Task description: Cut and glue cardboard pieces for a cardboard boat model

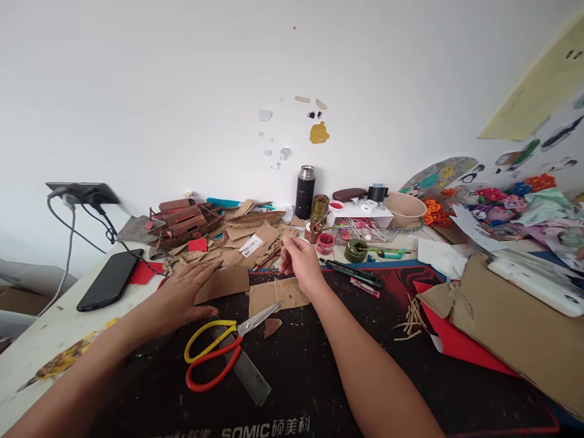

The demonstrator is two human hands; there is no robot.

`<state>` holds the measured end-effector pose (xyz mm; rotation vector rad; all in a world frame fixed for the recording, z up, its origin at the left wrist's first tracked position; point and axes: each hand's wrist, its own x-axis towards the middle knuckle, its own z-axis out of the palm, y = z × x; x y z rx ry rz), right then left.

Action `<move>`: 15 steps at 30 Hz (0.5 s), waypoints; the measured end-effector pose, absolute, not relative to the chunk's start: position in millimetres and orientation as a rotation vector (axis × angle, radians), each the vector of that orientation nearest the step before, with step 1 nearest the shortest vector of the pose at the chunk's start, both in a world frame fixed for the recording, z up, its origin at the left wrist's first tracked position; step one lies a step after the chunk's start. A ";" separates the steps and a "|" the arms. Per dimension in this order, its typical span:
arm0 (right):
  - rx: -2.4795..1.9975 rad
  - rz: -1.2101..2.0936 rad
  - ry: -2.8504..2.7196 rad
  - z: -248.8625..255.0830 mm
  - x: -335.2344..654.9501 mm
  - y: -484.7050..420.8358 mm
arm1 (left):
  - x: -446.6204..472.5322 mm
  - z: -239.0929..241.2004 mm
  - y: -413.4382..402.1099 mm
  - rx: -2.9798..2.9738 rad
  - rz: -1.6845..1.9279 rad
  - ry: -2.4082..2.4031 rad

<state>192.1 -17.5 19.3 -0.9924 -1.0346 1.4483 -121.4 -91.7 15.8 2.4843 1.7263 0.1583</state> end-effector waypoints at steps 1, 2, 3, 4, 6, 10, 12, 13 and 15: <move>-0.994 1.446 -1.043 19.1 191.9 -17.7 | -122.3 13.7 -89.8 2.486 0.147 1.719; -0.995 1.444 -1.053 18.9 191.8 -17.9 | -122.2 12.6 -88.1 2.488 0.146 1.709; -0.996 1.443 -1.063 18.7 191.8 -18.1 | -121.5 12.5 -86.6 2.488 0.148 1.697; -0.996 1.440 -1.072 18.3 191.7 -18.2 | -120.5 12.9 -85.3 2.485 0.146 1.686; -0.998 1.432 -1.086 17.5 191.4 -18.2 | -118.3 14.9 -83.3 2.463 0.133 1.680; -1.004 1.423 -1.111 15.7 190.3 -17.6 | -114.4 19.6 -81.7 2.410 0.118 1.700; -1.008 1.426 -1.119 15.3 189.9 -17.6 | -112.3 21.7 -81.5 2.380 0.104 1.698; -1.010 1.428 -1.122 15.3 189.7 -17.7 | -111.4 22.6 -81.4 2.369 0.104 1.696; -1.010 1.431 -1.129 15.6 189.6 -18.2 | -110.3 23.1 -80.9 2.364 0.122 1.689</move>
